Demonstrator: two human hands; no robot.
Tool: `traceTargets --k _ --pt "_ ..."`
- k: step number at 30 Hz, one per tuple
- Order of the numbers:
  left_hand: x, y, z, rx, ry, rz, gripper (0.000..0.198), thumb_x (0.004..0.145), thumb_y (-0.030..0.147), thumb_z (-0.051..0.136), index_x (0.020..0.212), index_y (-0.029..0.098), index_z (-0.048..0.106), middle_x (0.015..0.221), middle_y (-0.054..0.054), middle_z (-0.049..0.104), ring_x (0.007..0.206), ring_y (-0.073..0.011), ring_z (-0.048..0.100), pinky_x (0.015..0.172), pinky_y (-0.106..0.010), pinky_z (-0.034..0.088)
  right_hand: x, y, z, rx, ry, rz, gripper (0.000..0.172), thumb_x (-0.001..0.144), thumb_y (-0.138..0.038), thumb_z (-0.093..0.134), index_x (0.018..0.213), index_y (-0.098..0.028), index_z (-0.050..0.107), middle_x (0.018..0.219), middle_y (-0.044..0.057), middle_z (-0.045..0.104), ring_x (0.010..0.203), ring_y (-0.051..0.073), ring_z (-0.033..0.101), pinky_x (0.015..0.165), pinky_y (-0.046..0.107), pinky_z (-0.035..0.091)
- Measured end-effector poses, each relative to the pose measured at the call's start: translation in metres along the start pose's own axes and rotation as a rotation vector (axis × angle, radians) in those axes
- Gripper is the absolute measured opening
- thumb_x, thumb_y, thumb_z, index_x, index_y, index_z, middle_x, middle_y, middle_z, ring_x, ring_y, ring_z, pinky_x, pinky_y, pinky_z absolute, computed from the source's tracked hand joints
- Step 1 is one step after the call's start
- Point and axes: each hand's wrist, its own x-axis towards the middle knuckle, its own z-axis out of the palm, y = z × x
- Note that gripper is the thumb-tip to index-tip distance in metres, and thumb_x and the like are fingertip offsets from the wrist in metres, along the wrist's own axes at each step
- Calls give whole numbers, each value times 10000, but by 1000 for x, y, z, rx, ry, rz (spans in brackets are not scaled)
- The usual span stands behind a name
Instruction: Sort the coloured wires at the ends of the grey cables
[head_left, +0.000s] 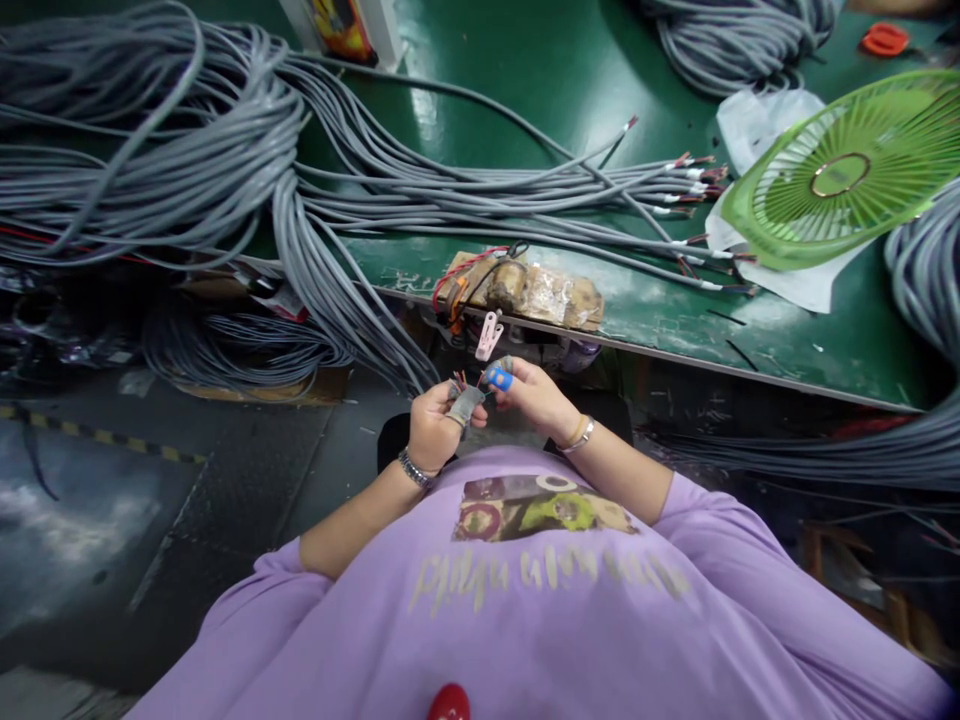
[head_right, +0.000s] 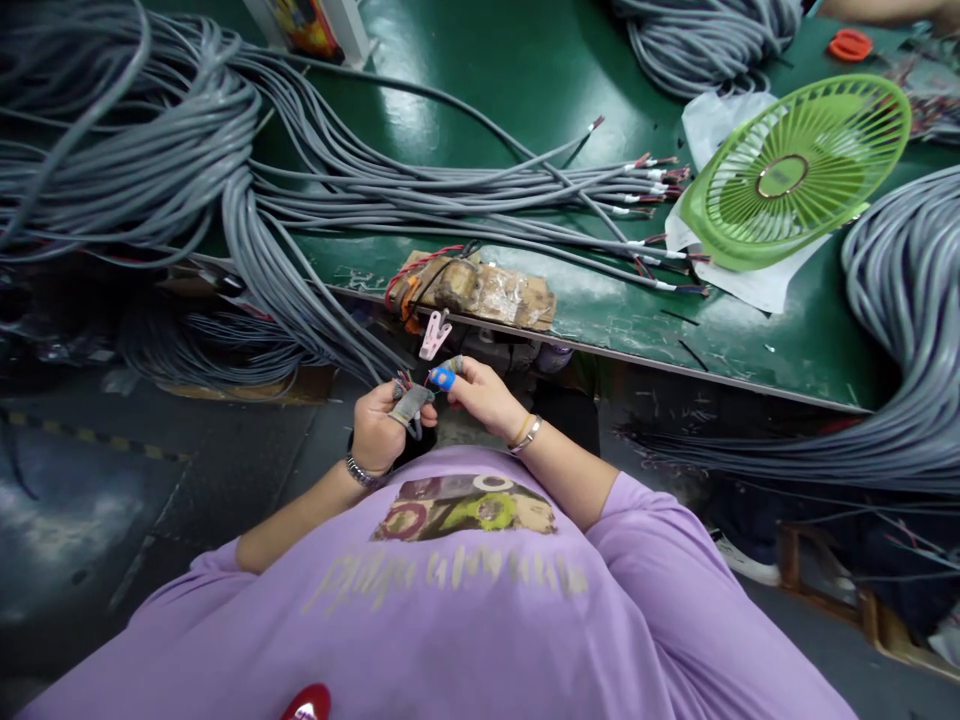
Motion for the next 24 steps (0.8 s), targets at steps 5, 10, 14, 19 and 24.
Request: traceTargets --k 5,10,14,19,24 --pt "-2 3 -5 432 26 303 232 779 331 674 611 176 635 563 -34 676 508 -139 632 535 -236 507 -1 -5 6 -89 -47 -14 453 603 -524 804 697 -159 552 575 -61 504 486 58 405 455 216 352" --pt "-2 3 -5 388 31 270 181 786 325 665 678 179 659 590 -27 688 517 -137 638 543 -234 515 -4 1 7 7 -35 -6 358 637 -437 778 731 -169 560 591 -63 515 496 65 438 484 223 391" --pt "0 3 -1 87 -3 9 240 801 398 666 734 168 654 587 -15 687 482 -140 639 482 -231 520 -3 5 8 59 1 -39 268 660 -359 746 705 -172 560 581 -57 525 498 60 442 504 217 379" --pt "3 8 0 6 -178 -128 295 722 420 756 693 154 632 546 -13 669 454 -142 631 458 -228 516 0 5 14 40 34 -41 170 662 -292 694 678 -164 584 597 -37 560 513 63 459 516 211 381" --pt "0 5 -2 -92 -112 -120 292 761 427 728 707 151 651 539 -7 663 428 -120 609 420 -203 485 9 6 11 97 203 29 150 657 -263 640 643 -182 515 525 -73 457 449 47 363 434 184 292"
